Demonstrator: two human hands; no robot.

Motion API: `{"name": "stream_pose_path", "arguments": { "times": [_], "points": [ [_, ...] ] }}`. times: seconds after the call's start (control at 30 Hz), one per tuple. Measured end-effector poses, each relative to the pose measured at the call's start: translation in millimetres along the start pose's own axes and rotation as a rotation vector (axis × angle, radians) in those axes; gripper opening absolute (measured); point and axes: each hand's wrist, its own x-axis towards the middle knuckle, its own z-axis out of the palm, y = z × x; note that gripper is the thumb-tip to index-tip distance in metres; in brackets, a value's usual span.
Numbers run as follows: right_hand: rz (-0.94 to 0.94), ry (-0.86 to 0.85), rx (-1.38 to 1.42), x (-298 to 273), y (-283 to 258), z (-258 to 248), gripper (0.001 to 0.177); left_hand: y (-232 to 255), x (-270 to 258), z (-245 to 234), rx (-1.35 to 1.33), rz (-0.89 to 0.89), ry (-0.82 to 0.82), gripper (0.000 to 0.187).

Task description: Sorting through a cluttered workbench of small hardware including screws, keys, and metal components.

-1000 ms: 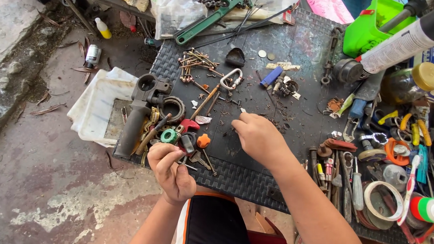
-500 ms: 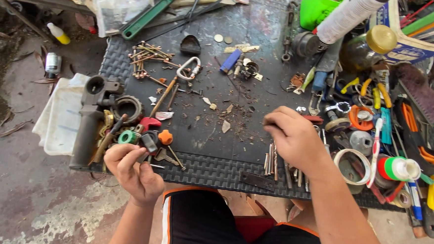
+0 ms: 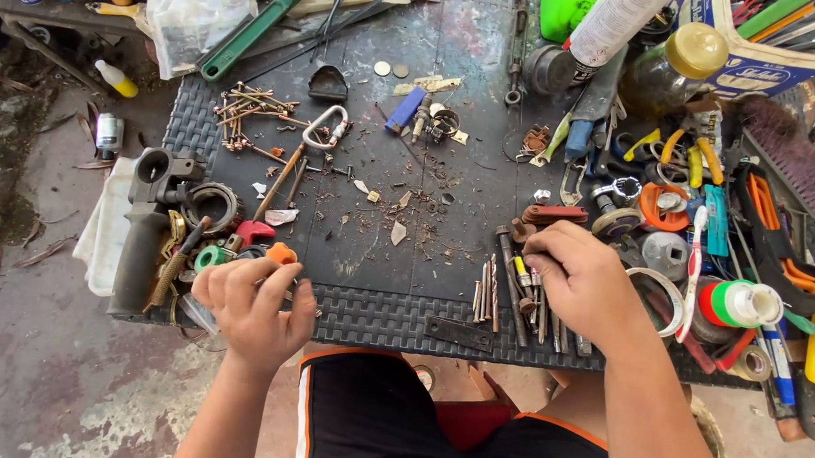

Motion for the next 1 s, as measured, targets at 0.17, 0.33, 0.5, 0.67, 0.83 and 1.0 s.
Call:
{"name": "stream_pose_path", "arguments": {
  "times": [0.17,0.33,0.5,0.67,0.83,1.0],
  "points": [
    [-0.088,-0.068,0.010,-22,-9,13,0.012,20,41,1,0.113,0.075,-0.119,0.010],
    [-0.272,-0.136,-0.037,-45,-9,68,0.017,33,67,16,0.125,0.094,-0.251,0.011],
    [-0.510,-0.054,-0.266,-63,4,109,0.022,22,73,27,0.175,0.101,-0.446,0.015],
    [-0.413,-0.034,-0.103,-64,-27,68,0.022,-11,89,27,0.396,0.032,-0.674,0.012],
    [-0.339,0.207,-0.062,-87,-22,66,0.019,-45,91,43,0.529,-0.051,-0.902,0.011],
    [-0.306,0.353,-0.157,-99,-21,75,0.009,-46,122,51,0.497,-0.219,-1.228,0.021]
  ]
}}
